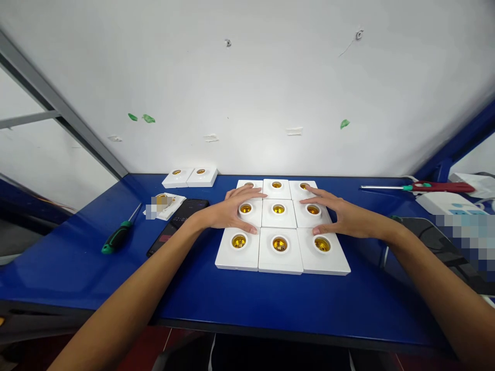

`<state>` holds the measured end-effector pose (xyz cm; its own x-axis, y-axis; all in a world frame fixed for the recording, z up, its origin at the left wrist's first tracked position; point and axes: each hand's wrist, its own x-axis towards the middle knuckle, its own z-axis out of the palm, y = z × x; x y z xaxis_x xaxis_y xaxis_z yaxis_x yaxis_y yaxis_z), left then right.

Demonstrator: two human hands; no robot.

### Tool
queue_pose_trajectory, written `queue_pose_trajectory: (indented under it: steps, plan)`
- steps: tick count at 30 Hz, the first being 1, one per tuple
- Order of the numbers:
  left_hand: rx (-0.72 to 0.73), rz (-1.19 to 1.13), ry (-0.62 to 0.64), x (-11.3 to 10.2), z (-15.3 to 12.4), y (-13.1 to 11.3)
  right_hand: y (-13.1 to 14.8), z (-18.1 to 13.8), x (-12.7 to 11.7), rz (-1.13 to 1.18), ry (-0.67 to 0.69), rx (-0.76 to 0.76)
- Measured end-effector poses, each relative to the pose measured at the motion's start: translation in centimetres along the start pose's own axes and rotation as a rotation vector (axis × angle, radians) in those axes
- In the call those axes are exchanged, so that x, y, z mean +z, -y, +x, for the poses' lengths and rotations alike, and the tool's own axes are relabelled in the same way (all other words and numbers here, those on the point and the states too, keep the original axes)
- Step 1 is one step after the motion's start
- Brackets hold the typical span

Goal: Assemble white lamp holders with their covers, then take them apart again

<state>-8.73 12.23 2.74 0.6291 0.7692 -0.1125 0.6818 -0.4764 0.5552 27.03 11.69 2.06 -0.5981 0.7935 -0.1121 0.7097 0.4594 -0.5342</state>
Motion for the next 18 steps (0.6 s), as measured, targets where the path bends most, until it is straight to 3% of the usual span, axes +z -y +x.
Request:
queue_pose_trajectory:
  steps: [18]
  plan:
    - [0.022, -0.046, 0.061, 0.1, -0.5, -1.0, -0.2, -0.3, -0.1, -0.025, -0.045, -0.012]
